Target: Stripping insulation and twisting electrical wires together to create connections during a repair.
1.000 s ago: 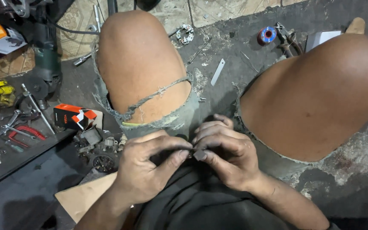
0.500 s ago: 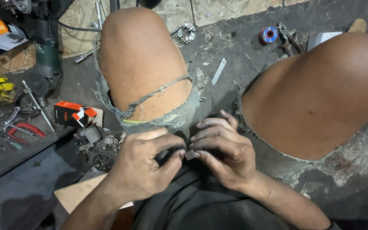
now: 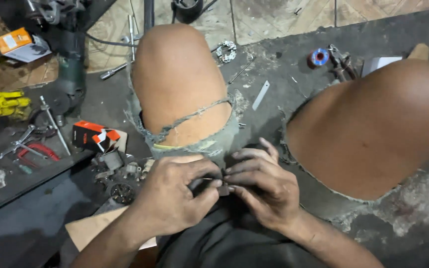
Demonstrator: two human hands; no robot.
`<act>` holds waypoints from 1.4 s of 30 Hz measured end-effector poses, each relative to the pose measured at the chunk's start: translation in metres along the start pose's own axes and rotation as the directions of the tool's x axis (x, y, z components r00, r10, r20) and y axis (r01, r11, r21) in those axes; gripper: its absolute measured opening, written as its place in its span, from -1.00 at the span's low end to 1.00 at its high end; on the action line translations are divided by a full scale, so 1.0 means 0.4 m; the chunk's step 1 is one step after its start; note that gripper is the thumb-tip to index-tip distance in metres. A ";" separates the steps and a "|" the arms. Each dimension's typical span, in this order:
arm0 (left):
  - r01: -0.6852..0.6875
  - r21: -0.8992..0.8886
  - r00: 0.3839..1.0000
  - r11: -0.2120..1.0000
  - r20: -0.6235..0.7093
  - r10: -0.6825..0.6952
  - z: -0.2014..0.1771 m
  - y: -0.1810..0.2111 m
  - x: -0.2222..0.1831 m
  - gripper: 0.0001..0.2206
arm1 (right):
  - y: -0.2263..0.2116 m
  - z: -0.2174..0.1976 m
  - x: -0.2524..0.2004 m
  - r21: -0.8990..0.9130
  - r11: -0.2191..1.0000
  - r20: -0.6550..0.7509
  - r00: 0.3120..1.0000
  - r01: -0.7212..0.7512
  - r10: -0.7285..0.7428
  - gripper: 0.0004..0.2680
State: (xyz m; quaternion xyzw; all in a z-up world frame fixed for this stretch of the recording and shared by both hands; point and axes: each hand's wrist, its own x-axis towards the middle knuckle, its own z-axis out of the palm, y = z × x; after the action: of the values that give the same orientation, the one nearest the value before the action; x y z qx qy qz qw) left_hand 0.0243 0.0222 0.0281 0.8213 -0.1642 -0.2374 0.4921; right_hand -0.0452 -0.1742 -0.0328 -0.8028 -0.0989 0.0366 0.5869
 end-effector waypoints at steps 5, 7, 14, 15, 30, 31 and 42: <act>0.058 -0.033 0.998 0.998 0.025 -0.057 -0.003 -0.006 0.000 -0.89 | 0.004 0.007 -0.005 0.013 1.000 -0.021 1.000 0.015 -0.014 -0.93; 0.057 -0.069 0.998 0.996 0.039 -0.054 -0.009 -0.010 0.002 -0.89 | 0.004 0.009 -0.003 0.023 1.000 -0.020 1.000 0.018 -0.017 -0.94; 0.142 -0.011 0.988 0.990 0.067 -0.141 -0.003 -0.019 -0.006 -0.85 | -0.011 0.021 0.003 0.033 0.999 -0.024 1.000 0.017 -0.016 -0.93; 0.136 0.035 0.990 0.990 0.045 -0.137 0.001 -0.018 -0.008 -0.86 | -0.017 0.022 0.006 0.058 0.998 -0.023 1.000 0.006 -0.005 -0.92; -0.324 0.526 0.937 0.787 0.062 0.344 0.037 -0.039 -0.077 -0.77 | -0.002 0.053 0.001 0.131 0.990 -0.142 0.988 -0.044 0.063 -0.92; -0.323 0.527 0.937 0.786 0.061 0.344 0.040 -0.045 -0.083 -0.77 | -0.004 0.051 0.004 0.131 0.990 -0.141 0.988 -0.042 0.061 -0.92; -0.406 0.466 0.913 0.786 0.168 0.371 -0.025 0.018 -0.073 -0.79 | 0.000 0.045 0.005 0.169 0.981 0.079 0.993 -0.095 0.083 -0.79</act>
State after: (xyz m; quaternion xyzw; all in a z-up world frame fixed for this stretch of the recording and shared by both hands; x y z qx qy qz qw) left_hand 0.0053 0.0409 0.0451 0.8590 -0.4009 -0.1089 0.2993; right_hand -0.0463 -0.1571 -0.0384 -0.7506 -0.0802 0.1001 0.6482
